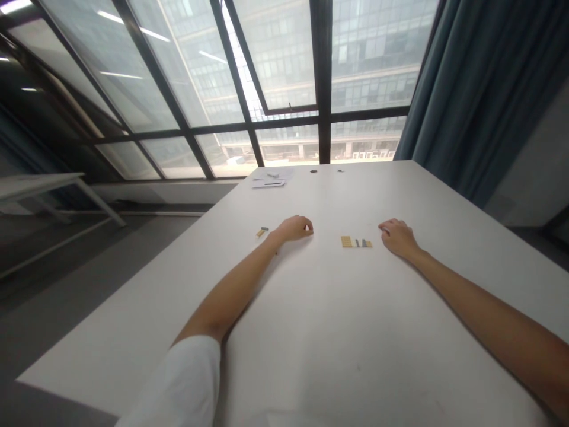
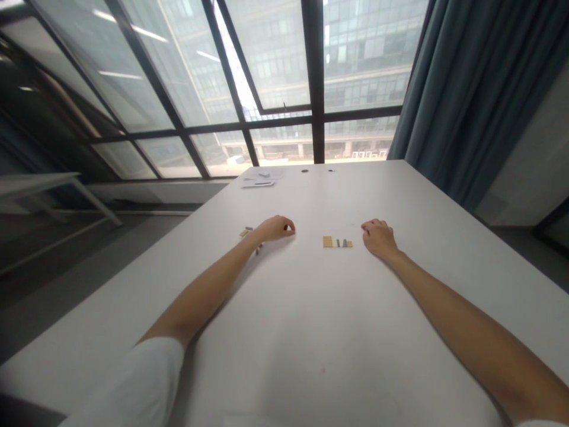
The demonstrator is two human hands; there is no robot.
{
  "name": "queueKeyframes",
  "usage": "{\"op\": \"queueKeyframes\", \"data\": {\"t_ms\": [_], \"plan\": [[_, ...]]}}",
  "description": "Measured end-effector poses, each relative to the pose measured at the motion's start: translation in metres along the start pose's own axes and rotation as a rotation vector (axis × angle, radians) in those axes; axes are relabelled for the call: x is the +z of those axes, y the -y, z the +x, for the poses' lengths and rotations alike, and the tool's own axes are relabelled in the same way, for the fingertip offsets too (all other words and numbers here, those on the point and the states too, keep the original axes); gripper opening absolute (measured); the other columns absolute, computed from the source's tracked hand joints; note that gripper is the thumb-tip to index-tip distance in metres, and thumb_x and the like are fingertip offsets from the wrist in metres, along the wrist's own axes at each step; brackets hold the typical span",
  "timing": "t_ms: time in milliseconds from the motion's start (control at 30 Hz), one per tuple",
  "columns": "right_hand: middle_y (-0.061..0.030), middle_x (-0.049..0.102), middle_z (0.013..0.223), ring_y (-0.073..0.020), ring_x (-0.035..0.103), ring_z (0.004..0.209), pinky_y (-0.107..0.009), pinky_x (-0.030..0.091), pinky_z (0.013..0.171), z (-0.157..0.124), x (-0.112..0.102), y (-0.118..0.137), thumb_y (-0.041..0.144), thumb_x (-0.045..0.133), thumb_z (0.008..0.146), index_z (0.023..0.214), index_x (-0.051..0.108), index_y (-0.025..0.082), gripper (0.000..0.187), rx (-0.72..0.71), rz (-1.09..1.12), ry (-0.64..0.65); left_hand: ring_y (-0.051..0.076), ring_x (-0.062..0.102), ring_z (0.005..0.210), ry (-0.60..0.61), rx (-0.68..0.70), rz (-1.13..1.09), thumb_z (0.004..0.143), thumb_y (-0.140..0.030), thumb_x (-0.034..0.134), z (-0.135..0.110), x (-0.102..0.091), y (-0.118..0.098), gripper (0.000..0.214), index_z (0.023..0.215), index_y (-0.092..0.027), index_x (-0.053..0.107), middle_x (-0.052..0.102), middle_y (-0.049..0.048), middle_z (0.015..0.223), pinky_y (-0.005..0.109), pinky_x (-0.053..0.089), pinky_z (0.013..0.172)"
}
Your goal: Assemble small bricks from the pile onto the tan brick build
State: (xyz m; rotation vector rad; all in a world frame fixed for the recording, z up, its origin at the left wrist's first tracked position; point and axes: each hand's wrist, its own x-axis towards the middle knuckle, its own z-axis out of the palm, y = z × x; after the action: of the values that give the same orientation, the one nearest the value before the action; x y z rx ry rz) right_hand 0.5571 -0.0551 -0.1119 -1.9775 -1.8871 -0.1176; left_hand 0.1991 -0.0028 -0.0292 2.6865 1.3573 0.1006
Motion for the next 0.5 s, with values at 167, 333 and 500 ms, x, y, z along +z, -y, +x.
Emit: {"op": "queueKeyframes", "data": {"t_ms": [167,333,500], "plan": [[-0.013,0.067,0.126,-0.0303,0.057,0.113,-0.044,0.045,0.094,0.0,0.002,-0.003,0.021,0.046,0.09,0.115,0.073,0.018,0.037,-0.011,-0.005,-0.01,0.019,0.069,0.083,0.106,-0.201,0.103,0.078,-0.034,0.073,-0.008,-0.043,0.063,0.025,0.097,-0.021,0.082,0.077,0.0059,0.099,0.023,0.05,0.071],[-0.0131,0.066,0.128,-0.0311,0.057,0.114,-0.045,0.046,0.094,0.001,0.003,-0.005,0.022,0.045,0.09,0.116,0.073,0.019,0.038,-0.011,-0.008,-0.009,0.018,0.067,0.077,0.308,-0.408,0.172,0.064,-0.032,0.083,-0.025,-0.062,0.098,0.029,0.09,-0.02,0.083,0.078,0.0054,0.087,0.023,0.049,0.07],[-0.0132,0.065,0.129,-0.0313,0.056,0.115,-0.045,0.046,0.095,0.002,0.004,-0.008,0.023,0.045,0.09,0.117,0.073,0.019,0.039,-0.007,0.0,-0.001,0.019,0.066,0.077,0.388,-0.426,0.132,0.059,-0.028,0.084,-0.029,-0.058,0.105,0.026,0.084,-0.02,0.083,0.078,0.004,0.081,0.023,0.049,0.069]]}}
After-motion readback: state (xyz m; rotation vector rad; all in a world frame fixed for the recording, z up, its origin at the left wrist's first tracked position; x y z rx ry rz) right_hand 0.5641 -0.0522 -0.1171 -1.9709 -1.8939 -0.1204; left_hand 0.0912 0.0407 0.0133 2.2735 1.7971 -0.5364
